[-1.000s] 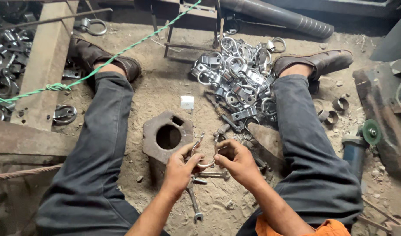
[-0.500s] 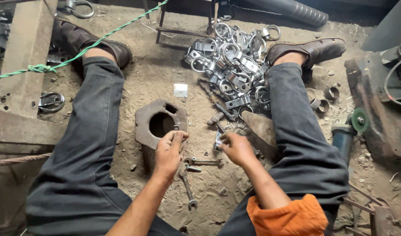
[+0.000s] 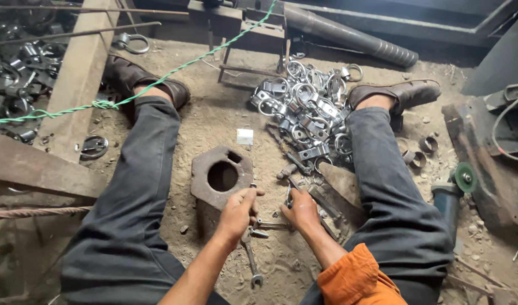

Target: The person sits on the floor and assembles metal eye bolt clamps by inserting bolts and tightening nuts with a wrench. They repeatedly pick up parts, align them, and tighten the fasteners before placing the finished assemblies aside.

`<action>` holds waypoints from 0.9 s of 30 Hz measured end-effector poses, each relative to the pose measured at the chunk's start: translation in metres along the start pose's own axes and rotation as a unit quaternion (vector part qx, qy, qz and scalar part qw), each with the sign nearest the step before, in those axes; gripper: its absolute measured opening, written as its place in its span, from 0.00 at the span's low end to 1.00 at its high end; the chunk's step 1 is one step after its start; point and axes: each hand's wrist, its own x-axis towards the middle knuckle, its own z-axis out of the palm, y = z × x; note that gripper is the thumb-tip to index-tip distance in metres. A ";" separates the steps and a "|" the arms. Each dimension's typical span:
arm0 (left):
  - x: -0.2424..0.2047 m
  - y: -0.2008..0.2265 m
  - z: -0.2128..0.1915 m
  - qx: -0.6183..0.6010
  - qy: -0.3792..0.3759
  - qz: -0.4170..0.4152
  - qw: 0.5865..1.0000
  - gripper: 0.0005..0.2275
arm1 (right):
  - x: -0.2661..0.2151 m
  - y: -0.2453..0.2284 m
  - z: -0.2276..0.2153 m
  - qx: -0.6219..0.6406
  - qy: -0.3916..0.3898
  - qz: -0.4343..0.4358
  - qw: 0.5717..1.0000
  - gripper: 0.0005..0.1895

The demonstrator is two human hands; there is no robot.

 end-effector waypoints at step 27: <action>-0.009 0.005 -0.007 -0.075 -0.096 -0.025 0.992 0.12 | 0.013 0.039 -0.038 -0.012 0.034 0.083 0.996 0.15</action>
